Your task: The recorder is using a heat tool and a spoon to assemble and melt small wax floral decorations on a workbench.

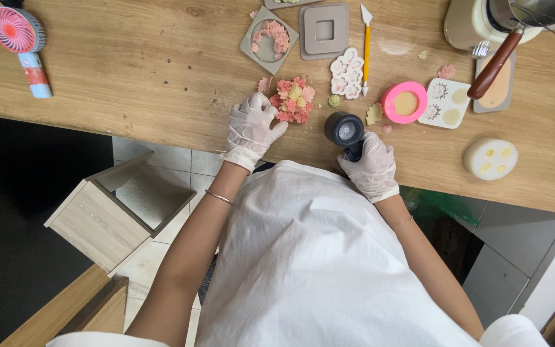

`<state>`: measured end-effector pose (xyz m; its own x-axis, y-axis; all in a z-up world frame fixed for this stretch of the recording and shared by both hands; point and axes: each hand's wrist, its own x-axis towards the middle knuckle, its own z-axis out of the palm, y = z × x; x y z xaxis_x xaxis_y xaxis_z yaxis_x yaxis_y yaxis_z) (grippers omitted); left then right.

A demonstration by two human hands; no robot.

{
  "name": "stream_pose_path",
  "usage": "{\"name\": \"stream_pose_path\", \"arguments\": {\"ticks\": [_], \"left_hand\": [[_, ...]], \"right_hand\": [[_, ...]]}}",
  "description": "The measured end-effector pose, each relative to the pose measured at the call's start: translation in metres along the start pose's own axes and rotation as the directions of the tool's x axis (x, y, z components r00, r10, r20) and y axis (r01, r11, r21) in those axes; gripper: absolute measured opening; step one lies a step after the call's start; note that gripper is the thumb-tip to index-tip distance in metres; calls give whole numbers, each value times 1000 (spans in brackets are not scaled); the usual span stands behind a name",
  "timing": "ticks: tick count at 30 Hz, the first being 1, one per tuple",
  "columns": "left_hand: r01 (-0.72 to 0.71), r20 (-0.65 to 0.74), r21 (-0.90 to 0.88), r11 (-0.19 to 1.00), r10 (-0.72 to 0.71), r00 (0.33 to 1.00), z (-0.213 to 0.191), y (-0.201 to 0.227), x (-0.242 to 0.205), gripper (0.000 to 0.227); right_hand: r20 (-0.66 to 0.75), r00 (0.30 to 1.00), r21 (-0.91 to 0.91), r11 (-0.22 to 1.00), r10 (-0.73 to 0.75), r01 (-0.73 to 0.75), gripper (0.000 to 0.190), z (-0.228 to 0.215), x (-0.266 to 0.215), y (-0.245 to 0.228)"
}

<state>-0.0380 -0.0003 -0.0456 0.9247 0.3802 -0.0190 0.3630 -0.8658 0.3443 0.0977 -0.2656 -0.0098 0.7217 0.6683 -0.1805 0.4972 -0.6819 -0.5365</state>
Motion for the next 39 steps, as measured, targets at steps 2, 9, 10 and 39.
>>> {"name": "stream_pose_path", "arguments": {"ticks": [2,9,10,39], "left_hand": [[-4,-7,5,1000,4,1000,1,1,1,38],[-3,-30,-21,1000,2,1000,2,1,1,37],[7,-37,-40,999,-8,999,2,1,0,36],[76,-95,-127,989,-89,992,-4,-11,-24,42]], "right_hand": [[-8,1000,-2,1000,-14,14,52,0,-1,0],[-20,1000,-29,999,-21,20,51,3,-2,0],[-12,1000,-26,1000,-4,4,50,3,-3,1],[15,998,81,994,67,-68,47,-3,-5,-9]]}}
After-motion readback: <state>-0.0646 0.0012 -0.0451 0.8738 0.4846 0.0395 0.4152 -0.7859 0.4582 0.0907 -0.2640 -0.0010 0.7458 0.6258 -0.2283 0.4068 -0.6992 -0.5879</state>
